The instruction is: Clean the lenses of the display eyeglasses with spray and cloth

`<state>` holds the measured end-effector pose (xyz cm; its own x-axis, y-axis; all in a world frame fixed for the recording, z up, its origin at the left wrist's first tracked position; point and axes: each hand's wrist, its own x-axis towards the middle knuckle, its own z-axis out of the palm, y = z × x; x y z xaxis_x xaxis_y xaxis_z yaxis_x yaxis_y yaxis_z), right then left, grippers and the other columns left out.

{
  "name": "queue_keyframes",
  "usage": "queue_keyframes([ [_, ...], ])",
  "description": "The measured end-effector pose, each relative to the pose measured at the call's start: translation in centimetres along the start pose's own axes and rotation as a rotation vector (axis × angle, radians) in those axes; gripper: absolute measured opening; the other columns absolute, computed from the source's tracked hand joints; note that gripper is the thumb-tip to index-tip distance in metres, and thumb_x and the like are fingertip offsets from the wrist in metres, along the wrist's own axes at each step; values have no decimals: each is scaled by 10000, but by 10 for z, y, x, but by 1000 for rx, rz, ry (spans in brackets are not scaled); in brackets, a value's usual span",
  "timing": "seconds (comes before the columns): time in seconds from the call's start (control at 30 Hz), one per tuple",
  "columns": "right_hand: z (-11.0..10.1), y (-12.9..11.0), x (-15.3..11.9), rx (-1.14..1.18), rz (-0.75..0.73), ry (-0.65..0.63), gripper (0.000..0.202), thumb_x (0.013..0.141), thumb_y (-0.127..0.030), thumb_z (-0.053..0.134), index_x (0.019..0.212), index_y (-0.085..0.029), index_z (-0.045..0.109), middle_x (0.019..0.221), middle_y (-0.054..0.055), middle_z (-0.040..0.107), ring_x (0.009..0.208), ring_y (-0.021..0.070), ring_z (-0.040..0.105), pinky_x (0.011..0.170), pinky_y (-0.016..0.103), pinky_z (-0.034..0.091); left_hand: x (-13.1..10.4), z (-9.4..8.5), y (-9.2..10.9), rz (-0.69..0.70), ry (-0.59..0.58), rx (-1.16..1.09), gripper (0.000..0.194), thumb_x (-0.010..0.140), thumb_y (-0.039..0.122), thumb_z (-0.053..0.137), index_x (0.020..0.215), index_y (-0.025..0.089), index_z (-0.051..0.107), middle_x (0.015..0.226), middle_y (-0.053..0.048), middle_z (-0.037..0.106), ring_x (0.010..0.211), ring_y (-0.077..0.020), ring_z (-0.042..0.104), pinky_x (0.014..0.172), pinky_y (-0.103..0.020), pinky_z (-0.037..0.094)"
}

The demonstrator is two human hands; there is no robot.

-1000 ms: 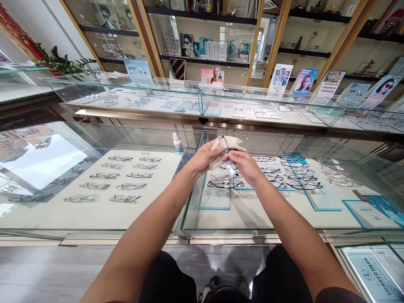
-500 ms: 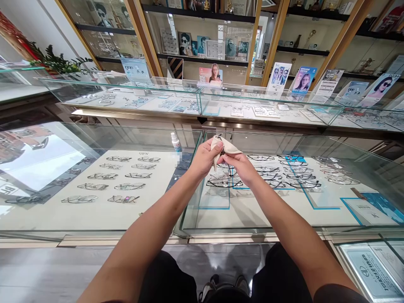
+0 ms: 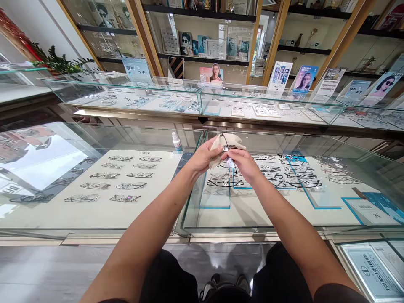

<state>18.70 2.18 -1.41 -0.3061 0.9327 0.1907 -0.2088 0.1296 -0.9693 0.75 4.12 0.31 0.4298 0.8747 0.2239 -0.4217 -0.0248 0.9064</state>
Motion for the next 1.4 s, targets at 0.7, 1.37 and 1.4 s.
queue_keyframes([
  [0.7,16,-5,-5,-82,-55,2,303,800,-540,827,802,-238,860,919,48,817,1004,243,668,1033,409,467,2,10,-10,130,160,-20,569,823,699,825,799,177,599,500,49,523,424,-67,432,463,-200,353],
  [1.37,23,6,-3,52,-57,116,338,701,-499,930,881,-230,831,903,38,823,994,246,724,1010,411,525,5,12,-9,135,230,-27,591,750,709,877,807,168,645,604,30,603,468,-75,490,469,-215,417],
  [1.4,19,6,-1,55,-54,128,313,718,-491,916,869,-230,833,913,40,824,986,237,718,990,397,521,6,12,-9,120,224,-59,581,762,701,873,838,166,660,634,17,631,510,-94,545,515,-228,471],
])
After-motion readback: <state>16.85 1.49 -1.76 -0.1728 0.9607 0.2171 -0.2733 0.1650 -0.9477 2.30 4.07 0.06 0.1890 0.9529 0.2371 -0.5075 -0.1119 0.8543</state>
